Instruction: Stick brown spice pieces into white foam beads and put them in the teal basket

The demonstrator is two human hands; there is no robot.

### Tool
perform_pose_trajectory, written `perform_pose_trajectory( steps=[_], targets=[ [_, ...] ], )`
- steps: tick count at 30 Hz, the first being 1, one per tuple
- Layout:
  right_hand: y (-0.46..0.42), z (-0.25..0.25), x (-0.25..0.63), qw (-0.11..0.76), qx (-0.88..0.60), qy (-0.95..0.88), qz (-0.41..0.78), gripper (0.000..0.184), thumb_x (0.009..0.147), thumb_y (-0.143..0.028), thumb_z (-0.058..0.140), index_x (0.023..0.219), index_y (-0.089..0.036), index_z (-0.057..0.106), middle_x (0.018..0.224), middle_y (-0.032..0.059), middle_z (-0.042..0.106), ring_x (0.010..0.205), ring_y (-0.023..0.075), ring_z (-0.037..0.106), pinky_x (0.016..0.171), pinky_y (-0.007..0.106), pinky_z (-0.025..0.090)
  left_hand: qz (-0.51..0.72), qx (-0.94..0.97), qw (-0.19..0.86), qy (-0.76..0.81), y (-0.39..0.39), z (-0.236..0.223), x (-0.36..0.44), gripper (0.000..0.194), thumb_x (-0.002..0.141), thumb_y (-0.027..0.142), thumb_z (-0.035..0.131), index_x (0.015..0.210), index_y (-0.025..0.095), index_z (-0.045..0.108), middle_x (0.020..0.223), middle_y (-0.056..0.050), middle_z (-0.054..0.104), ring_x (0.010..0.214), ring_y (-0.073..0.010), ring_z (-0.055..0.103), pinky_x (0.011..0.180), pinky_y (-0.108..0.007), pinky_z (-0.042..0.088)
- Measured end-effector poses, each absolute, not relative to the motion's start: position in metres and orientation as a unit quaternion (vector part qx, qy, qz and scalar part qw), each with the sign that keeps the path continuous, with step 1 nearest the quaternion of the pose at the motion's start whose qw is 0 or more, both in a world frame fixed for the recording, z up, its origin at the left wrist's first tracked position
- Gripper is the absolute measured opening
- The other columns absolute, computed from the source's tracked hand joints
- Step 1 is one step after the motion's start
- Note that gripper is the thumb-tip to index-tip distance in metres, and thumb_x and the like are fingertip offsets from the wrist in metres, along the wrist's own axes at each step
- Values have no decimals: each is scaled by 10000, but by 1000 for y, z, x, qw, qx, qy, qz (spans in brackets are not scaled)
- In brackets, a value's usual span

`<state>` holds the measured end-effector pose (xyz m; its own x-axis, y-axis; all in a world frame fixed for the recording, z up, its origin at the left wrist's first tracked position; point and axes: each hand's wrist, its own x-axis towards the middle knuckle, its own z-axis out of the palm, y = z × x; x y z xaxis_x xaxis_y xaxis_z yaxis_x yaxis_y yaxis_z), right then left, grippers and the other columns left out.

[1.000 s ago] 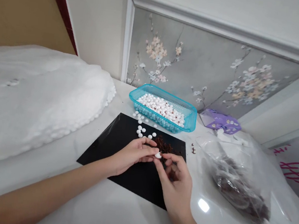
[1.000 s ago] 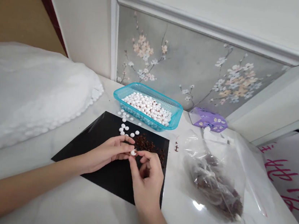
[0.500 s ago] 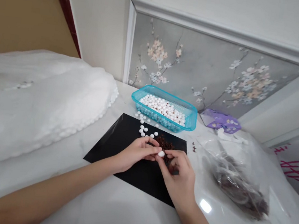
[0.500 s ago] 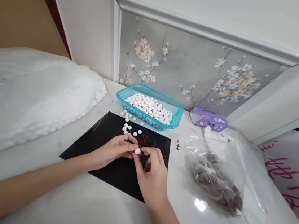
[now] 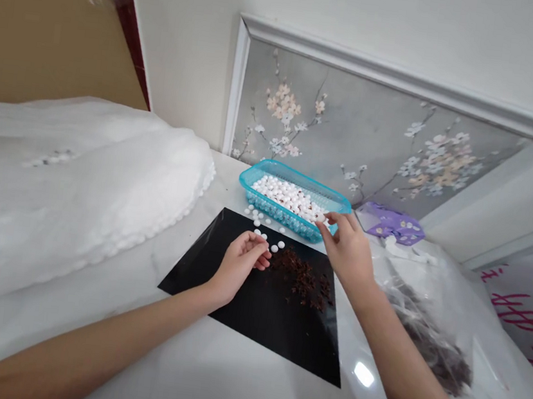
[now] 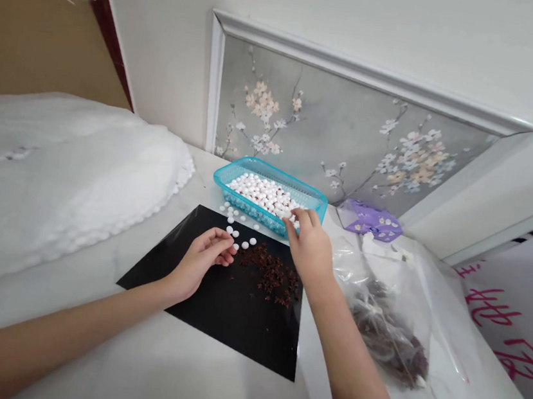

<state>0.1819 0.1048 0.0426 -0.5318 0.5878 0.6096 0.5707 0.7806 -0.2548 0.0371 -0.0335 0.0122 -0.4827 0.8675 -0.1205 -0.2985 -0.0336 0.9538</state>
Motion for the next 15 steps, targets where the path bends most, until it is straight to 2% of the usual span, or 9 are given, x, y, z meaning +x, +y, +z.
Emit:
perform_pose_trajectory(
  steps=[3, 7, 10, 13, 15],
  targets=[
    [117, 46, 174, 343, -356, -869, 3, 343, 899, -308, 368, 1006, -92, 612, 946, 124, 594, 662, 136, 562, 605, 271, 366, 663, 272, 429, 550, -34, 12, 38, 147, 750, 277, 577, 778, 160, 492, 670, 13, 581, 571, -80, 546, 576, -212, 426],
    [107, 45, 175, 346, -409, -844, -21, 314, 857, -286, 442, 1080, -123, 591, 1036, 132, 574, 692, 166, 568, 553, 274, 344, 623, 332, 388, 593, -33, 10, 35, 110, 762, 264, 534, 806, 167, 506, 706, 12, 587, 563, -82, 530, 517, -200, 390],
    [82, 38, 185, 350, -449, -821, -34, 277, 848, -330, 464, 1025, -153, 583, 979, 94, 580, 675, 178, 569, 528, 274, 345, 566, 431, 280, 644, -34, 10, 31, 93, 786, 259, 507, 822, 181, 540, 765, 0, 609, 660, -114, 557, 564, -222, 408],
    [51, 22, 201, 265, -432, -862, -7, 201, 850, -360, 471, 888, -199, 585, 834, 26, 589, 630, 165, 573, 503, 262, 362, 460, 532, 143, 697, -36, 10, 29, 120, 799, 230, 495, 884, 208, 578, 850, -3, 627, 798, -153, 565, 688, -270, 436],
    [33, 9, 210, 223, -417, -881, 33, 184, 850, -370, 478, 887, -215, 569, 823, 7, 586, 603, 151, 578, 489, 256, 380, 384, 576, 82, 717, -37, 9, 29, 163, 796, 212, 499, 935, 220, 584, 921, -8, 625, 892, -184, 552, 762, -306, 440]
  ],
)
